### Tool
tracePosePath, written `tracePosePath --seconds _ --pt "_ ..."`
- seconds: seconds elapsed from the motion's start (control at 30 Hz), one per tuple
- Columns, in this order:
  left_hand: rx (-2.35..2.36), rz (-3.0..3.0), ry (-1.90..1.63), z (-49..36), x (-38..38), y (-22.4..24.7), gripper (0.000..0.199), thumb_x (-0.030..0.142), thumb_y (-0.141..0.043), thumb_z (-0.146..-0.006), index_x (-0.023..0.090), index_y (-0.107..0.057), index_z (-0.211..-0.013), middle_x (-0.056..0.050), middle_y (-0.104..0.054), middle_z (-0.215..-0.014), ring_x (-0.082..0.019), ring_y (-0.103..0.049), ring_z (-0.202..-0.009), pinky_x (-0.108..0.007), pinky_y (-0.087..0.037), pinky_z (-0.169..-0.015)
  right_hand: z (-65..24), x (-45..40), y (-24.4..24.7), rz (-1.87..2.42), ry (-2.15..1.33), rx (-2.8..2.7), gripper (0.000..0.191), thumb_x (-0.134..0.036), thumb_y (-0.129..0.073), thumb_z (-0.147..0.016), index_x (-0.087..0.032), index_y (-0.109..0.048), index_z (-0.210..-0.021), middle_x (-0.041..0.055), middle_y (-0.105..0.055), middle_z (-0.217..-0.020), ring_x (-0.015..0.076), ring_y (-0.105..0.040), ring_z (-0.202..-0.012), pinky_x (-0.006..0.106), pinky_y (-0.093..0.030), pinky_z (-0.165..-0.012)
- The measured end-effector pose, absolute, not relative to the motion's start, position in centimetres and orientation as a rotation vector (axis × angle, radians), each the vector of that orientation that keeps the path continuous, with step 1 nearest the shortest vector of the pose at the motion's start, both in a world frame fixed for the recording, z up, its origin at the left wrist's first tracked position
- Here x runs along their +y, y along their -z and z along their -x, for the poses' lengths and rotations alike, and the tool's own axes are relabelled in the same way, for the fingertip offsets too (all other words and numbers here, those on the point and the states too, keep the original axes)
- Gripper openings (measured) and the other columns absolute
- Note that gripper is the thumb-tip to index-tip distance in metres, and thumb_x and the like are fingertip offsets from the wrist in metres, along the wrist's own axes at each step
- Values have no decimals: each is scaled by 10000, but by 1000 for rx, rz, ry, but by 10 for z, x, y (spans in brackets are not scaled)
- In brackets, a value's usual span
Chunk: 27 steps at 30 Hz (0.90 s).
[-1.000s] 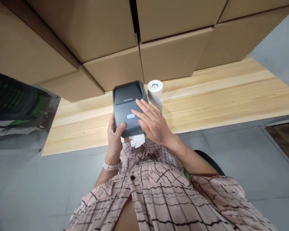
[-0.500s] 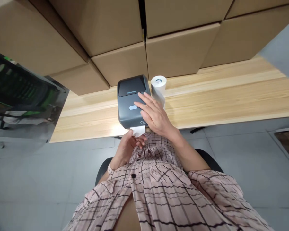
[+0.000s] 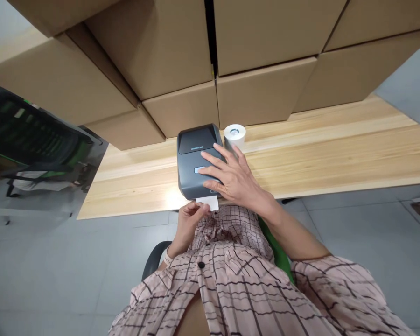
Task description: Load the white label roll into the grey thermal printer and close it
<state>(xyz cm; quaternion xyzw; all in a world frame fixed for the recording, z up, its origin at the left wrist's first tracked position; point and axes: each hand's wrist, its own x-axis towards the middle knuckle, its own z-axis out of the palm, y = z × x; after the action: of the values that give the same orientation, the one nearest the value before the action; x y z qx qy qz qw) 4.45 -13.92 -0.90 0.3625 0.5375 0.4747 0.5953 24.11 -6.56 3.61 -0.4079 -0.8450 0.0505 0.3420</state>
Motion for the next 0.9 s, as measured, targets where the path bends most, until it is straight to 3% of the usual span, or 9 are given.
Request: tracePosePath --seconds 0.17,0.27,0.37,0.5,0.63,0.8,0.9 --pt "1216 -859 -1113 -42 -138 11 401 543 -951 -650 178 -786 -675 -4 -731 -664 -120 -587 -646 -273 -494 -714 -243 -65 -36 995 -219 -2229 486 -655 -473 -1056 -354 -650 -1393 24 -472 -1703 310 -315 -1642 659 -222 -1331" --pt "1213 -847 -1112 -43 -139 11 395 544 -946 -659 180 -800 -703 -17 -757 -700 -136 -615 -667 -292 -515 -739 -249 -70 -34 956 -254 -2181 734 -766 -473 -995 -350 -449 -1599 71 -273 -1796 338 -254 -1662 656 -269 -1319" --pt "1211 -846 -1108 -43 -140 11 395 549 -941 -667 180 -810 -720 -29 -771 -723 -149 -634 -680 -302 -523 -745 -253 -67 -41 954 -195 -2124 856 -788 -503 -966 -390 -278 -1690 55 -200 -1817 360 -223 -1668 650 -269 -1325" --pt "1232 -850 -1109 -43 -139 11 396 543 -939 -668 170 -813 -709 -31 -755 -687 -146 -615 -651 -299 -514 -713 -250 -35 -70 886 -122 -2068 807 -814 -383 -994 -408 -284 -1685 35 -249 -1807 352 -268 -1655 647 -277 -1319" --pt "1253 -829 -1111 -45 -138 10 414 549 -953 -628 167 -800 -674 -30 -744 -664 -141 -605 -628 -292 -504 -684 -240 17 -110 816 -191 -1940 842 -856 -224 -1001 -332 -380 -1641 51 -395 -1744 342 -373 -1609 666 -277 -1307" --pt "1277 -833 -1121 -46 -138 8 415 545 -957 -622 165 -795 -663 -32 -738 -647 -147 -607 -615 -298 -510 -665 -230 85 -142 830 -398 -1766 811 -869 -178 -994 -379 -364 -1613 3 -515 -1662 230 -513 -1510 467 -384 -1282" --pt "1276 -836 -1125 -47 -137 8 412 542 -961 -614 167 -797 -664 -29 -731 -634 -150 -608 -608 -297 -509 -648 -232 124 -148 842 -469 -1722 824 -867 -236 -998 -324 -343 -1609 7 -428 -1721 173 -514 -1489 423 -361 -1290"
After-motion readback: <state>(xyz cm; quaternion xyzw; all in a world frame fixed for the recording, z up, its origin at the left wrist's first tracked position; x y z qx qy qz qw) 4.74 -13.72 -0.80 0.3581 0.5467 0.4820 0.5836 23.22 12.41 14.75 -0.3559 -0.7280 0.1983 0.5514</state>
